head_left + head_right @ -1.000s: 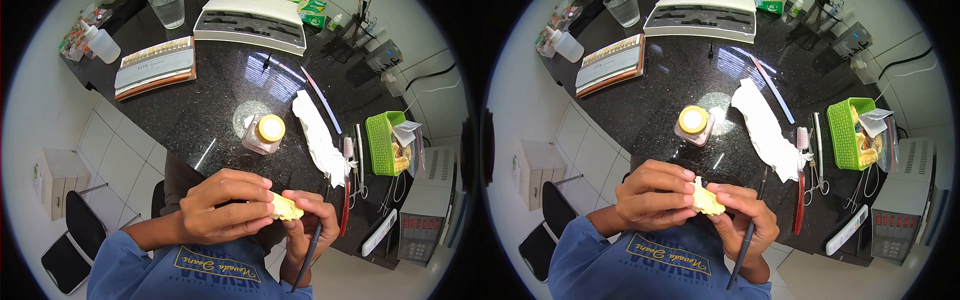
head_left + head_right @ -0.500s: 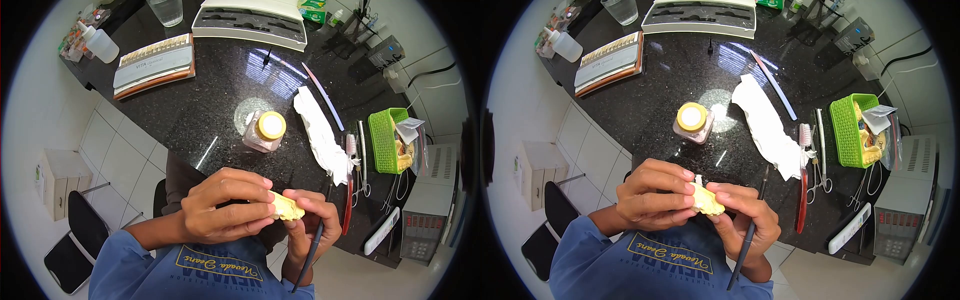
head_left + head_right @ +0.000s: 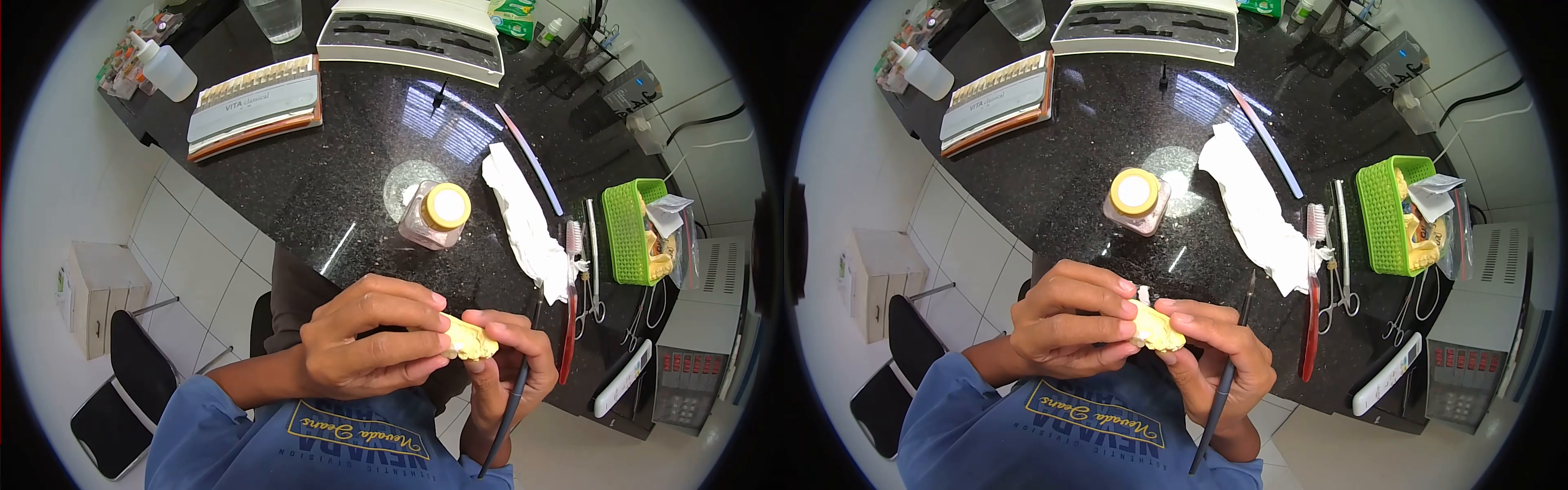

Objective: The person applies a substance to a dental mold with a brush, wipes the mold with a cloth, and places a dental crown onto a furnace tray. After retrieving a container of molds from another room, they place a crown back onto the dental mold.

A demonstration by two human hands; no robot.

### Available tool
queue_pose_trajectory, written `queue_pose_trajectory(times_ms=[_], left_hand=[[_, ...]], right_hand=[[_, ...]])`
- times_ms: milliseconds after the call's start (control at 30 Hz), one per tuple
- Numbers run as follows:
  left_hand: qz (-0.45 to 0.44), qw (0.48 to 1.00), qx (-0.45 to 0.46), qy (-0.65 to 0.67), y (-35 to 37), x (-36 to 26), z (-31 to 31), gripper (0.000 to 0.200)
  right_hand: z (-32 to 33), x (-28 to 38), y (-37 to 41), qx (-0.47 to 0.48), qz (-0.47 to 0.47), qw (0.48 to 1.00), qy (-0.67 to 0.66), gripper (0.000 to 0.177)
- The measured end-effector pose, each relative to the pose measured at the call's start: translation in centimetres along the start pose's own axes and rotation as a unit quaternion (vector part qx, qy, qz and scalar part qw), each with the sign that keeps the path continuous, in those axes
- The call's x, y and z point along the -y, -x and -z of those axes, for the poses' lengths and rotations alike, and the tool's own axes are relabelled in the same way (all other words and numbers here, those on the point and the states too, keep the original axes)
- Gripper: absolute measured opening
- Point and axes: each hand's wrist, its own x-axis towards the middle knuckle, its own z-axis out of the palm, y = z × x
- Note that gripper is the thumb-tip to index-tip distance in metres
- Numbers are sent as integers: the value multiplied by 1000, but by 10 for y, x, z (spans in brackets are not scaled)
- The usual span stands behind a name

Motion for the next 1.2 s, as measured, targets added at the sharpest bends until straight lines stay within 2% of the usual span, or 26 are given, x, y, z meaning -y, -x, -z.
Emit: queue_pose_trajectory(times_ms=[1200], left_hand=[[6,1000,2,7,-1,0,0,24]], right_hand=[[0,0,-1,-4,-1,1000,7,26]])
